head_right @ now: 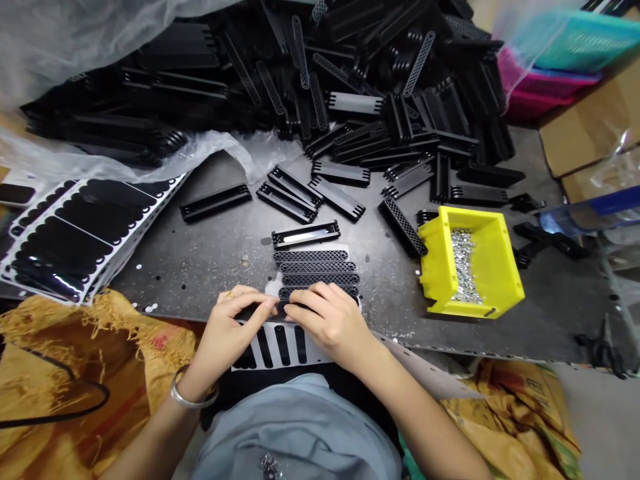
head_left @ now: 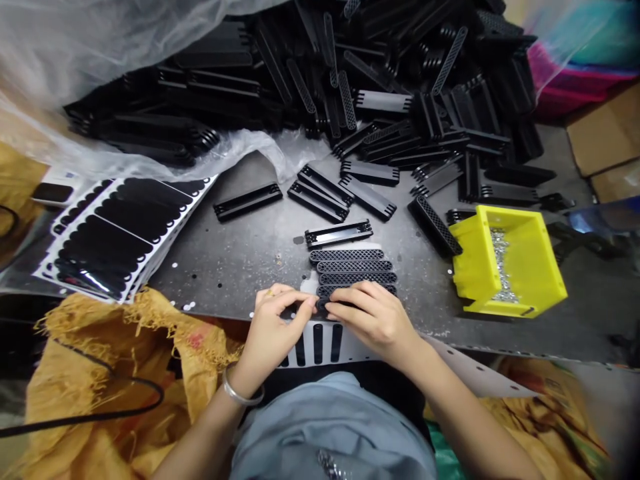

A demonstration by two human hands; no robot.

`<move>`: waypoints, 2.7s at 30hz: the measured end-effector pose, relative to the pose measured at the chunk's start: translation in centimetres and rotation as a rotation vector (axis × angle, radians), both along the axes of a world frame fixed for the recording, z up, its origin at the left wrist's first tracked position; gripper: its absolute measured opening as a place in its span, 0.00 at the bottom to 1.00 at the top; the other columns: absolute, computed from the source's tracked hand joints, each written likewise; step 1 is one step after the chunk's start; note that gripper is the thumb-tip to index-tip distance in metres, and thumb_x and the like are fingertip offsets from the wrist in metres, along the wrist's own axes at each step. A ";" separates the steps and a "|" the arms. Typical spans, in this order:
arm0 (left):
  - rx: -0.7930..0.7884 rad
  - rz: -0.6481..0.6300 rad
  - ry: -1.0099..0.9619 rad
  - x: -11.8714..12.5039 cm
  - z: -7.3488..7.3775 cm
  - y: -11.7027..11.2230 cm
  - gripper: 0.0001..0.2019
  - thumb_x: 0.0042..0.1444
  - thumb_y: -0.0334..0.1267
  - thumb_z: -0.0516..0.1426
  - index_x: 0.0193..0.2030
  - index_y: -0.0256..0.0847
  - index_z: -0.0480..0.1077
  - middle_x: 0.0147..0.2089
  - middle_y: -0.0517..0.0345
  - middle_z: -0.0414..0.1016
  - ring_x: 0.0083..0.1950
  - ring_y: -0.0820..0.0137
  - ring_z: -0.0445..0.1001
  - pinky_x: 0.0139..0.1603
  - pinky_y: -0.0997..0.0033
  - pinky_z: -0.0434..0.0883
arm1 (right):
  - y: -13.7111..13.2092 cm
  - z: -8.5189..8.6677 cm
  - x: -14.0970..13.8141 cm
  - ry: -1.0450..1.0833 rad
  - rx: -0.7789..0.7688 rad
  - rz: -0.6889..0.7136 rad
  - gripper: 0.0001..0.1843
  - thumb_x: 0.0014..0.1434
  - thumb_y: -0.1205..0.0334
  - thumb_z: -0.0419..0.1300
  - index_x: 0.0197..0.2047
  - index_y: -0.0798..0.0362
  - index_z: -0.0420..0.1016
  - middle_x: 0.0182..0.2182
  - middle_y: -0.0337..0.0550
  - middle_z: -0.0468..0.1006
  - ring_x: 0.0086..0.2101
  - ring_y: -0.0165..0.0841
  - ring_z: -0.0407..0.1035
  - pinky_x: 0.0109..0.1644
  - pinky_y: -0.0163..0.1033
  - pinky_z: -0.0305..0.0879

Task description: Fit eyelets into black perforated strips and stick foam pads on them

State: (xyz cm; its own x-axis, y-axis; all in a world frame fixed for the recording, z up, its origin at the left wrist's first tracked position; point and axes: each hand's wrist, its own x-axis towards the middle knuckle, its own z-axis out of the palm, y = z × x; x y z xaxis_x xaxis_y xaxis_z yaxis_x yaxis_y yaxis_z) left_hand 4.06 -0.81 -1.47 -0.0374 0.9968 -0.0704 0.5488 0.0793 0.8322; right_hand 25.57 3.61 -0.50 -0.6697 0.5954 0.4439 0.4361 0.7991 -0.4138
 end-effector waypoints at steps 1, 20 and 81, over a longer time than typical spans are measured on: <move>-0.001 0.003 -0.001 0.0 0.0 0.1 0.09 0.65 0.39 0.61 0.33 0.50 0.80 0.35 0.65 0.83 0.43 0.65 0.77 0.55 0.58 0.60 | 0.0 0.0 0.0 0.003 0.003 -0.001 0.07 0.70 0.66 0.62 0.49 0.55 0.80 0.45 0.47 0.85 0.40 0.35 0.71 0.41 0.41 0.67; -0.026 0.013 0.059 0.4 0.0 0.4 0.09 0.62 0.43 0.62 0.30 0.47 0.76 0.35 0.64 0.81 0.42 0.64 0.76 0.55 0.58 0.61 | -0.6 1.3 5.7 0.139 -0.459 -0.234 0.08 0.69 0.62 0.64 0.49 0.50 0.82 0.40 0.45 0.81 0.37 0.32 0.75 0.38 0.38 0.73; 0.026 -0.018 0.113 0.7 0.3 2.5 0.12 0.66 0.44 0.58 0.31 0.46 0.73 0.32 0.64 0.79 0.39 0.65 0.74 0.57 0.58 0.61 | 2.0 0.9 7.1 0.194 -0.537 -0.251 0.06 0.69 0.64 0.62 0.43 0.51 0.83 0.38 0.43 0.81 0.34 0.31 0.75 0.37 0.38 0.74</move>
